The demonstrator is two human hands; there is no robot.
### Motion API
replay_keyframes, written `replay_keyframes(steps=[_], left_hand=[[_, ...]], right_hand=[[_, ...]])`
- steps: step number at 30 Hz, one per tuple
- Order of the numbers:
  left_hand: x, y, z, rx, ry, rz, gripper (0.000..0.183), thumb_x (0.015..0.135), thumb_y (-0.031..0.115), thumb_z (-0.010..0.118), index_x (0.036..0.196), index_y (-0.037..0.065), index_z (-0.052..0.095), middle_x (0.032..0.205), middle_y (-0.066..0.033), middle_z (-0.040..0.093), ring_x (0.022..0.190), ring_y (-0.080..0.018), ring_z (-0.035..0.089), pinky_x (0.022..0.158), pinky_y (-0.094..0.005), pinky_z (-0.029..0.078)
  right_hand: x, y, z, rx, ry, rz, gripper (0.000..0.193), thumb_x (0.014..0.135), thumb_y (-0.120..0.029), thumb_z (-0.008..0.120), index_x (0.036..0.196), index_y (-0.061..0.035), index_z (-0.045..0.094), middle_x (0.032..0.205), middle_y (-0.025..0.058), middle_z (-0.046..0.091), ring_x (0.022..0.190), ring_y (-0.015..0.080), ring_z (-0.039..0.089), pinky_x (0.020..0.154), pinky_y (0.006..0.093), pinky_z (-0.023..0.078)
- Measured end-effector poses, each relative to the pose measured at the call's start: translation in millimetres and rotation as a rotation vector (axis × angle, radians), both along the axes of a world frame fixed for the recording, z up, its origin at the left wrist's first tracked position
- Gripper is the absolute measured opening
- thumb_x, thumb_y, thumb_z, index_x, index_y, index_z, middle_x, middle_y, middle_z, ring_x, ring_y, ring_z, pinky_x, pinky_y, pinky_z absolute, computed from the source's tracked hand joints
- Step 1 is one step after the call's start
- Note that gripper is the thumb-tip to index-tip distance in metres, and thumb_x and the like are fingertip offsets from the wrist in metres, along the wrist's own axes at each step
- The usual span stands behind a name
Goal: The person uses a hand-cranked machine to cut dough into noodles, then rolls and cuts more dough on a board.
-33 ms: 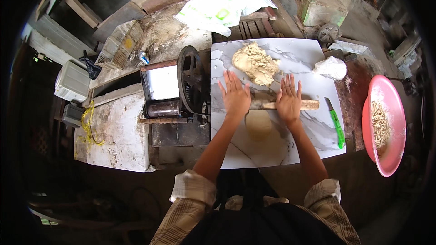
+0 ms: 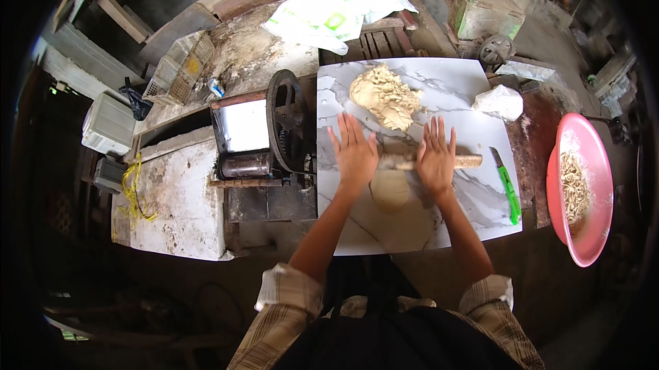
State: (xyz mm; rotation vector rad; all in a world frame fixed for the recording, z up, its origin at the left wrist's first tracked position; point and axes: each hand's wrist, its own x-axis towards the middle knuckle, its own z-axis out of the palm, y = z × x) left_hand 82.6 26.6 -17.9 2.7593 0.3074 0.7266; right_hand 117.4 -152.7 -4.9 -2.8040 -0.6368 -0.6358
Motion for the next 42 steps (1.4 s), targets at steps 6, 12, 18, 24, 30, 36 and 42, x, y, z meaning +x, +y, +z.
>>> replay_keyframes(steps=[6,12,18,24,30,36,42], left_hand=[[-51,-22,7,0.073,-0.018,-0.072,0.053,0.092,0.025,0.043,0.128,-0.014,0.040,0.139,-0.0254,0.037,0.136,-0.0338,0.027,0.111,-0.0539,0.013],[16,-3,8,0.062,-0.016,-0.041,0.044,0.092,0.025,0.041,0.120,-0.006,0.054,0.131,-0.0153,0.051,0.134,-0.0301,0.031,0.112,-0.0514,0.012],[-20,-4,-4,0.043,-0.122,-0.173,0.040,0.091,0.026,0.048,0.119,-0.002,0.056,0.123,-0.0136,0.056,0.131,-0.0303,0.034,0.111,-0.0509,0.016],[-65,1,28,-0.224,0.147,-0.473,0.034,0.087,0.026,0.059,0.116,0.011,0.058,0.107,-0.0088,0.062,0.113,-0.0264,0.052,0.108,-0.0505,0.021],[-27,12,53,-0.412,0.260,-0.781,0.025,0.079,0.030,0.067,0.092,0.009,0.065,0.081,-0.0079,0.067,0.077,-0.0239,0.064,0.077,-0.0367,0.049],[-11,19,49,-0.218,0.128,-0.883,0.021,0.079,0.026,0.068,0.082,0.006,0.065,0.074,-0.0091,0.067,0.067,-0.0251,0.064,0.062,-0.0334,0.050],[3,23,51,-0.458,0.313,-0.735,0.017,0.083,0.020,0.065,0.088,0.004,0.065,0.082,-0.0106,0.067,0.075,-0.0225,0.066,0.067,-0.0311,0.050]], right_hand=[[-46,-19,-4,0.134,0.028,0.047,0.043,0.088,-0.013,0.044,0.128,0.0039,0.047,0.139,0.0191,0.040,0.135,0.0290,0.030,0.112,0.0443,0.020],[14,4,0,0.006,-0.016,-0.047,0.043,0.094,-0.023,0.034,0.124,0.0026,0.053,0.137,0.0145,0.044,0.135,0.0261,0.029,0.114,0.0436,0.015],[-28,-5,-3,0.069,-0.001,0.027,0.044,0.092,-0.026,0.043,0.126,0.0006,0.050,0.133,0.0149,0.047,0.132,0.0275,0.033,0.112,0.0475,0.016],[-74,-37,17,0.105,0.140,0.217,0.054,0.079,-0.024,0.064,0.128,-0.0068,0.046,0.115,0.0115,0.050,0.112,0.0280,0.044,0.103,0.0477,0.027],[-60,-41,13,0.116,0.124,0.313,0.053,0.073,-0.018,0.070,0.122,-0.0095,0.050,0.108,0.0085,0.052,0.104,0.0263,0.047,0.096,0.0453,0.032],[-60,-42,14,0.163,0.139,0.316,0.051,0.072,-0.018,0.070,0.119,-0.0095,0.052,0.109,0.0074,0.053,0.105,0.0255,0.048,0.095,0.0450,0.031],[-71,-43,22,0.149,0.076,0.323,0.050,0.073,-0.017,0.069,0.120,-0.0100,0.052,0.108,0.0074,0.053,0.105,0.0253,0.048,0.095,0.0442,0.031]])
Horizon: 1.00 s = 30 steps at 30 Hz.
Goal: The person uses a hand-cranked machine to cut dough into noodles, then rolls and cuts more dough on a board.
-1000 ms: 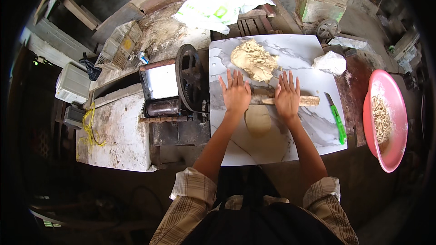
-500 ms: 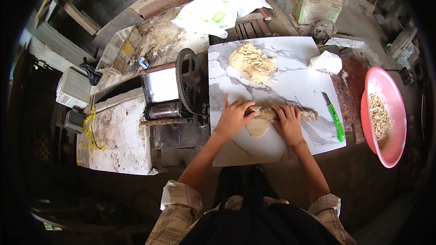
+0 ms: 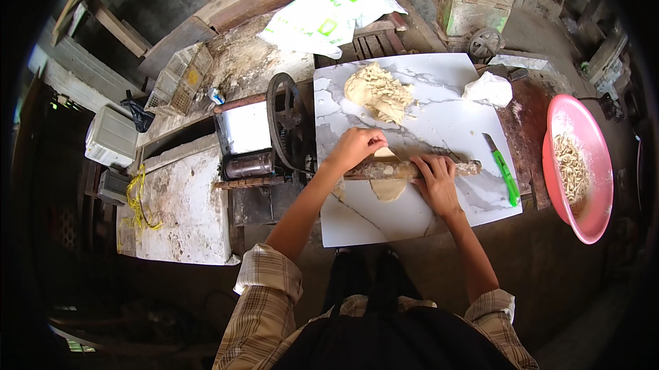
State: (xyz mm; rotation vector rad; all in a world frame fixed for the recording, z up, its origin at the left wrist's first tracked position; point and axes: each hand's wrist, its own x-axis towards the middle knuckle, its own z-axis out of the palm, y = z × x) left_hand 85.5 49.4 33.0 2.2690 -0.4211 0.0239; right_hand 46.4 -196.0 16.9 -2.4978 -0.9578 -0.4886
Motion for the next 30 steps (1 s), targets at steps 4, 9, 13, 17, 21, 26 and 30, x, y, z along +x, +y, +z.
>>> replay_keyframes(steps=[4,9,13,17,21,26,30], left_hand=[[-5,4,2,0.012,-0.050,0.135,0.019,0.088,0.020,0.060,0.094,0.002,0.064,0.085,-0.0121,0.068,0.080,-0.0256,0.066,0.072,-0.0330,0.050],[-55,-2,-4,-0.151,-0.116,0.316,0.024,0.092,0.024,0.052,0.097,0.003,0.061,0.093,-0.0173,0.065,0.088,-0.0314,0.062,0.074,-0.0372,0.048],[-96,-25,-15,-0.184,-0.093,0.537,0.028,0.097,0.022,0.039,0.109,0.003,0.056,0.111,-0.0198,0.059,0.112,-0.0344,0.051,0.094,-0.0414,0.040],[-92,-39,-40,0.233,-0.209,0.656,0.049,0.097,0.027,0.037,0.134,-0.005,0.035,0.135,-0.0201,0.043,0.135,-0.0305,0.028,0.109,-0.0579,0.008],[-49,-32,-40,0.430,-0.311,0.742,0.058,0.096,0.028,0.038,0.137,-0.011,0.026,0.140,-0.0219,0.037,0.139,-0.0312,0.019,0.108,-0.0603,0.002],[10,-17,-32,0.466,-0.343,0.847,0.059,0.097,0.029,0.036,0.137,-0.013,0.024,0.145,-0.0238,0.027,0.141,-0.0330,0.010,0.108,-0.0595,0.002],[-11,-24,-39,0.401,-0.265,0.806,0.059,0.096,0.028,0.037,0.136,-0.014,0.025,0.144,-0.0257,0.028,0.140,-0.0337,0.011,0.109,-0.0579,0.004]], right_hand=[[-17,-7,10,0.023,0.051,0.040,0.048,0.076,-0.020,0.068,0.120,-0.0100,0.051,0.109,0.0082,0.053,0.105,0.0256,0.048,0.095,0.0437,0.032],[-25,-17,16,-0.054,0.161,0.128,0.046,0.079,-0.022,0.066,0.121,-0.0092,0.051,0.110,0.0086,0.053,0.104,0.0264,0.049,0.094,0.0439,0.033],[-22,-13,15,-0.098,0.181,0.102,0.045,0.082,-0.027,0.063,0.120,-0.0061,0.052,0.112,0.0103,0.053,0.107,0.0274,0.048,0.097,0.0457,0.031],[-21,15,-1,-0.150,0.055,-0.130,0.054,0.089,-0.040,0.052,0.126,-0.0010,0.049,0.130,0.0121,0.048,0.127,0.0290,0.037,0.106,0.0502,0.022],[9,41,-9,-0.225,-0.085,-0.313,0.058,0.092,-0.043,0.044,0.130,0.0012,0.045,0.140,0.0115,0.041,0.137,0.0271,0.026,0.110,0.0529,0.016],[64,64,-8,-0.117,-0.116,-0.432,0.054,0.094,-0.038,0.042,0.130,0.0020,0.045,0.142,0.0130,0.038,0.139,0.0242,0.021,0.111,0.0513,0.012],[49,53,-15,-0.155,-0.064,-0.383,0.052,0.094,-0.036,0.041,0.129,0.0018,0.047,0.143,0.0136,0.037,0.138,0.0250,0.024,0.112,0.0500,0.011]])
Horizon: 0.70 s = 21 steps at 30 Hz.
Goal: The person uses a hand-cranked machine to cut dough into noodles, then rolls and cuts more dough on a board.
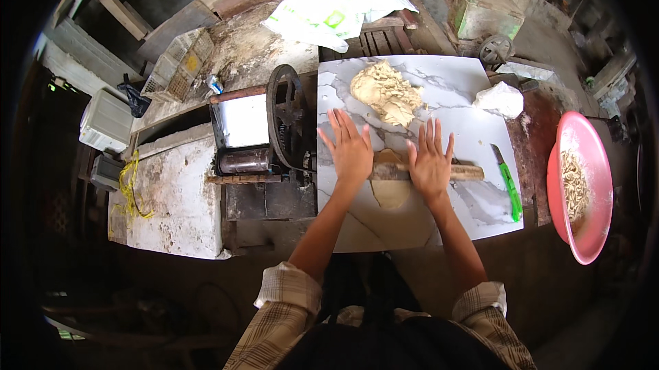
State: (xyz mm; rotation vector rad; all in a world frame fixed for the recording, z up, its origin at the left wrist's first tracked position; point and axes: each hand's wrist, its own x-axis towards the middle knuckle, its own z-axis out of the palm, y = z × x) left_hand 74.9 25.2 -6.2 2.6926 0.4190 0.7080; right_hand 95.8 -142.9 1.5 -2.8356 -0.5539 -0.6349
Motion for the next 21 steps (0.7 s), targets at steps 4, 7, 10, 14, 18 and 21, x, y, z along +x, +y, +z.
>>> replay_keyframes(steps=[4,7,10,14,18,21], left_hand=[[-59,-10,-18,0.027,0.026,-0.075,0.056,0.095,0.025,0.038,0.134,-0.014,0.028,0.140,-0.0262,0.034,0.139,-0.0344,0.017,0.110,-0.0568,0.007],[-75,-13,-18,0.041,0.034,-0.104,0.055,0.093,0.024,0.040,0.132,-0.014,0.032,0.138,-0.0269,0.037,0.137,-0.0352,0.024,0.110,-0.0557,0.010],[-56,-6,-11,-0.004,0.065,-0.113,0.055,0.093,0.025,0.041,0.131,-0.014,0.034,0.138,-0.0267,0.037,0.138,-0.0344,0.022,0.111,-0.0543,0.009],[1,9,2,0.014,0.015,-0.007,0.055,0.095,0.026,0.040,0.132,-0.013,0.033,0.138,-0.0251,0.038,0.138,-0.0340,0.020,0.110,-0.0549,0.010],[-10,4,1,0.056,-0.014,-0.070,0.057,0.094,0.027,0.041,0.133,-0.014,0.030,0.140,-0.0255,0.035,0.137,-0.0348,0.021,0.111,-0.0532,0.011],[-61,-7,-13,0.085,0.144,-0.215,0.054,0.093,0.024,0.042,0.133,-0.011,0.034,0.139,-0.0247,0.036,0.136,-0.0319,0.027,0.111,-0.0504,0.017]], right_hand=[[-52,-14,-3,-0.002,0.042,0.098,0.044,0.092,-0.028,0.044,0.123,0.0012,0.053,0.140,0.0128,0.042,0.136,0.0255,0.028,0.111,0.0496,0.014],[-61,-14,0,0.046,0.025,0.127,0.041,0.090,-0.025,0.046,0.121,0.0001,0.055,0.139,0.0102,0.043,0.136,0.0251,0.029,0.111,0.0497,0.017],[-40,-4,8,-0.042,-0.029,0.092,0.042,0.091,-0.026,0.044,0.124,-0.0009,0.054,0.141,0.0102,0.041,0.137,0.0253,0.028,0.111,0.0494,0.015],[9,18,8,0.030,-0.060,0.020,0.044,0.094,-0.029,0.040,0.125,-0.0006,0.053,0.142,0.0118,0.040,0.137,0.0242,0.027,0.112,0.0487,0.014],[2,12,-3,0.083,-0.014,0.020,0.045,0.095,-0.029,0.039,0.124,0.0020,0.053,0.138,0.0152,0.044,0.137,0.0238,0.028,0.112,0.0481,0.014],[-43,-1,-1,0.095,0.007,0.114,0.039,0.090,-0.020,0.044,0.119,0.0033,0.055,0.134,0.0164,0.047,0.133,0.0261,0.034,0.110,0.0462,0.023]])
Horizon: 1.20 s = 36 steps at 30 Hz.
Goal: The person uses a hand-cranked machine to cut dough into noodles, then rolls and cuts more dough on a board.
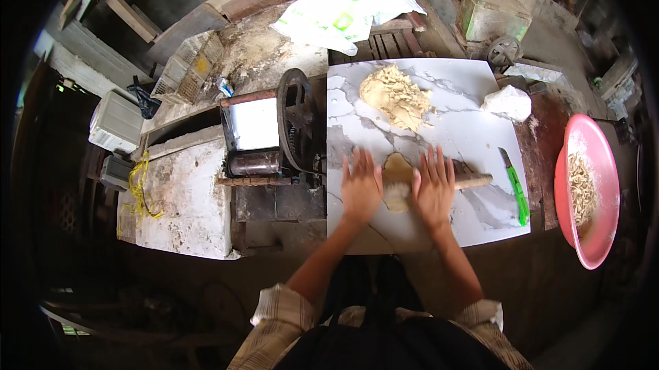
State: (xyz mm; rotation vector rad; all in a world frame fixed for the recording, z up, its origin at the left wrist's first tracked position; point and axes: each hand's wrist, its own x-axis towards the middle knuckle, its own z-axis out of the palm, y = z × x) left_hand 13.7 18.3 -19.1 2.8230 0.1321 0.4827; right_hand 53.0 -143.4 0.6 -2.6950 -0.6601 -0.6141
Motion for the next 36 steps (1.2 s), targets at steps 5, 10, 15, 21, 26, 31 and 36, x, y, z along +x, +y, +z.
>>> replay_keyframes(steps=[5,10,15,21,26,31,36], left_hand=[[-33,-16,7,0.004,-0.024,0.000,0.050,0.093,0.018,0.040,0.134,-0.009,0.034,0.141,-0.0218,0.036,0.136,-0.0290,0.027,0.111,-0.0542,0.012],[38,7,26,0.127,-0.114,0.053,0.056,0.092,0.025,0.044,0.133,-0.011,0.033,0.141,-0.0230,0.033,0.137,-0.0305,0.024,0.111,-0.0545,0.013],[36,7,19,0.092,-0.203,0.024,0.058,0.093,0.027,0.043,0.134,-0.011,0.031,0.142,-0.0219,0.032,0.138,-0.0300,0.021,0.111,-0.0529,0.013],[-45,-13,14,0.099,-0.099,-0.144,0.069,0.087,0.033,0.054,0.141,-0.001,0.027,0.135,-0.0125,0.043,0.130,-0.0275,0.034,0.110,-0.0500,0.020],[-58,-8,25,0.053,-0.090,-0.267,0.065,0.084,0.032,0.058,0.137,0.003,0.035,0.111,-0.0118,0.050,0.107,-0.0256,0.047,0.099,-0.0447,0.031],[-49,3,29,-0.002,-0.123,-0.360,0.046,0.079,0.031,0.065,0.118,0.009,0.050,0.103,-0.0082,0.053,0.098,-0.0255,0.049,0.088,-0.0396,0.036],[-62,2,18,-0.123,-0.106,-0.336,0.038,0.080,0.030,0.065,0.109,0.009,0.052,0.098,-0.0064,0.054,0.096,-0.0265,0.049,0.086,-0.0409,0.036]], right_hand=[[-24,-13,-13,0.121,0.067,0.039,0.037,0.090,-0.017,0.043,0.118,0.0025,0.057,0.133,0.0164,0.049,0.132,0.0278,0.036,0.109,0.0441,0.025],[35,17,2,0.029,-0.020,-0.051,0.038,0.093,-0.017,0.038,0.119,0.0034,0.057,0.131,0.0183,0.050,0.132,0.0287,0.036,0.110,0.0414,0.025],[31,14,-6,0.043,-0.089,-0.057,0.036,0.092,-0.017,0.042,0.115,0.0049,0.057,0.131,0.0184,0.049,0.127,0.0293,0.042,0.109,0.0426,0.027],[-34,-18,-7,0.118,0.020,0.099,0.037,0.086,-0.014,0.053,0.118,0.0040,0.053,0.121,0.0184,0.054,0.115,0.0284,0.049,0.107,0.0431,0.030],[-49,-42,17,0.099,0.061,0.226,0.051,0.078,-0.012,0.064,0.126,-0.0033,0.047,0.110,0.0148,0.054,0.108,0.0291,0.049,0.101,0.0425,0.035],[-29,-63,28,0.072,0.220,0.428,0.048,0.074,-0.016,0.069,0.117,-0.0070,0.050,0.102,0.0111,0.054,0.099,0.0292,0.050,0.087,0.0406,0.040],[-34,-71,30,0.020,0.259,0.474,0.043,0.078,-0.020,0.067,0.115,-0.0069,0.051,0.102,0.0111,0.056,0.100,0.0295,0.051,0.089,0.0404,0.039]])
